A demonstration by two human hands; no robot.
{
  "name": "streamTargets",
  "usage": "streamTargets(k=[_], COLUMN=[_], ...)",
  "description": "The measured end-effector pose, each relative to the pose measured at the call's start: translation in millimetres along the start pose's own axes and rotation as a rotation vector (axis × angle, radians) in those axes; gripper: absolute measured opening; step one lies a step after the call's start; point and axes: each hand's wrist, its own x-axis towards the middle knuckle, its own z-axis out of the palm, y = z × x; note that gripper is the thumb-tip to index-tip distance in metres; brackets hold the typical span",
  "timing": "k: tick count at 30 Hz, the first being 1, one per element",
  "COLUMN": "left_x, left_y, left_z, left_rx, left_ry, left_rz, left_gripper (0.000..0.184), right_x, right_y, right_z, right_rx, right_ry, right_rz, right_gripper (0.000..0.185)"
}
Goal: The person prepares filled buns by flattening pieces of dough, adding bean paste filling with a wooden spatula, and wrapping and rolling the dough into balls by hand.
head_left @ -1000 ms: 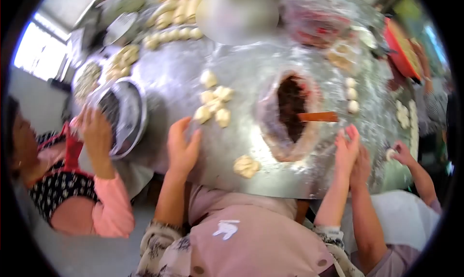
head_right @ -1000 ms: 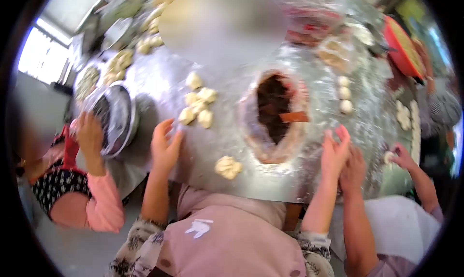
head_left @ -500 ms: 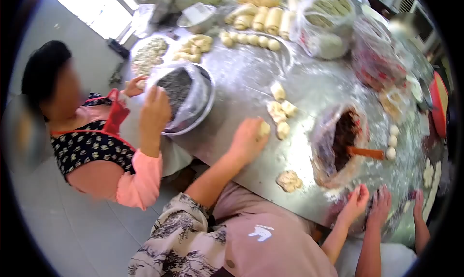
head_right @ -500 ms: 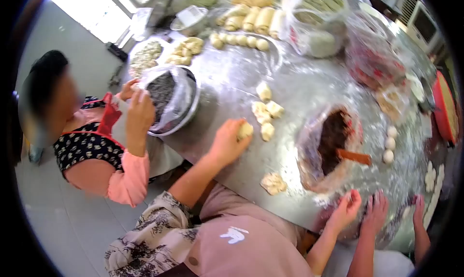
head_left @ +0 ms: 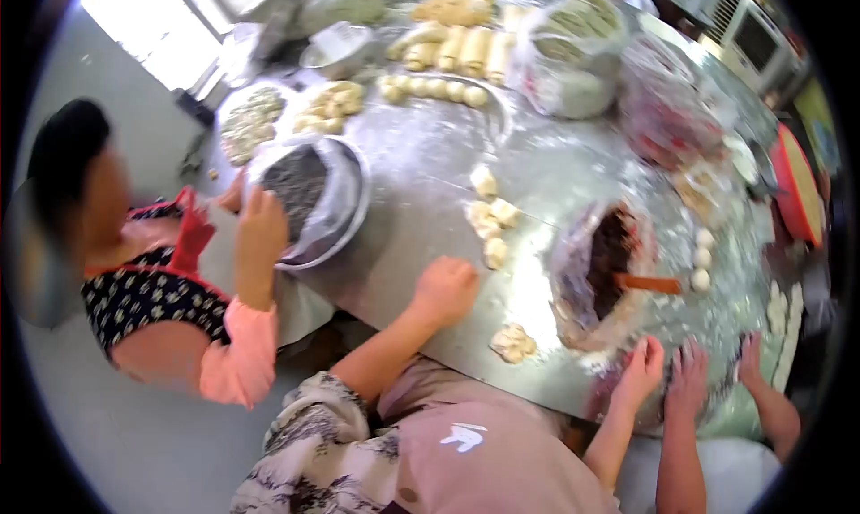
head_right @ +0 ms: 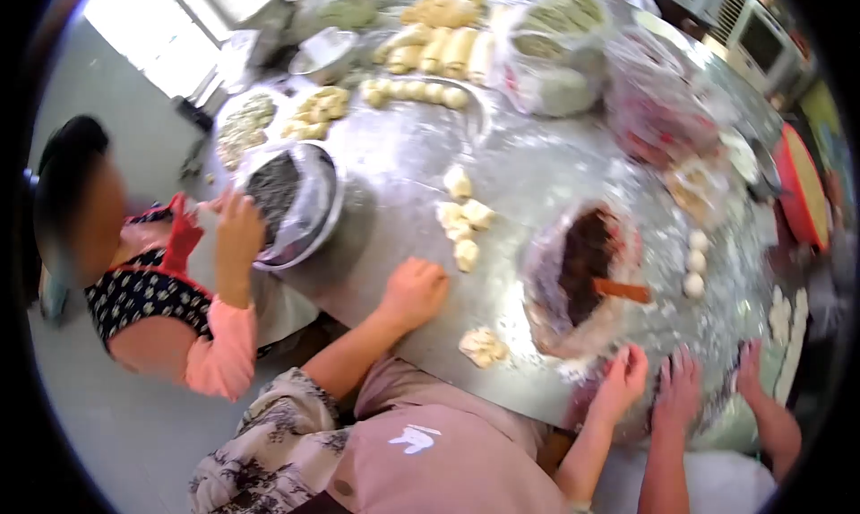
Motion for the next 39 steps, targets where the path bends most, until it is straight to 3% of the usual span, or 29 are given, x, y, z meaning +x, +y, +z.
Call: streamTargets(k=[2,4,7,9,12,14,17,22,27,30,31,35,39], left_x=[-2.5,-6.9,-7.0,-11.2,6.1,9.7,7.4,-11.4,-6.5,2.4,2.4,-11.5,-4.9], left_y=[-1.4,-0.6,14.3,19.9,17.4,19.4,22.2,21.8,8.3,13.4,15.3,36.5,70.5], left_z=[2.3,0.2,-10.3,-16.5,-15.8,-12.8,-17.0,-27.4,-53.8,-69.5,-71.3,-69.5,-52.3], left_rx=[0.039,0.029,0.122,0.136,0.224,0.232,0.235,0.043,-0.019,-0.046,-0.064,-1.223,-1.690], left_ry=[0.021,0.012,-0.117,-0.208,-0.357,-0.323,-0.286,-0.307,-0.480,-0.590,-0.616,-0.422,-0.517], left_rz=[0.041,-0.005,-0.029,-0.072,-0.108,-0.112,-0.120,-0.145,-0.145,-0.286,-0.358,-0.877,-0.969], left_gripper=[0.003,0.012,0.043,0.059,0.076,0.076,0.076,0.073,0.050,0.037,0.032,0.020,0.025], right_x=[2.9,8.5,9.1,9.7,9.6,8.8,22.2,21.7,25.4,34.8,38.3,38.9,30.9], right_y=[-19.6,-34.4,-65.6,-81.9,-115.4,-143.1,-128.8,-113.1,-98.8,-93.6,-91.5,-86.2,-91.2], right_z=[4.5,13.0,24.5,33.4,61.9,75.5,72.4,54.9,56.6,61.0,57.0,51.5,50.2], right_rx=[0.082,0.065,0.083,0.088,-0.177,-0.383,-0.478,-0.462,-0.494,0.089,0.126,0.304,0.176], right_ry=[-0.022,-0.007,-0.117,-0.248,-0.288,-0.333,-0.469,-0.366,-0.243,-0.211,-0.207,-0.144,-0.197], right_rz=[-0.053,-0.091,-0.175,-0.303,-0.573,-0.785,-0.587,-0.673,-0.600,-0.097,-0.046,0.017,-0.134], right_gripper=[0.017,0.016,0.020,0.035,0.036,0.029,0.016,0.013,0.014,0.014,0.014,0.014,0.016])
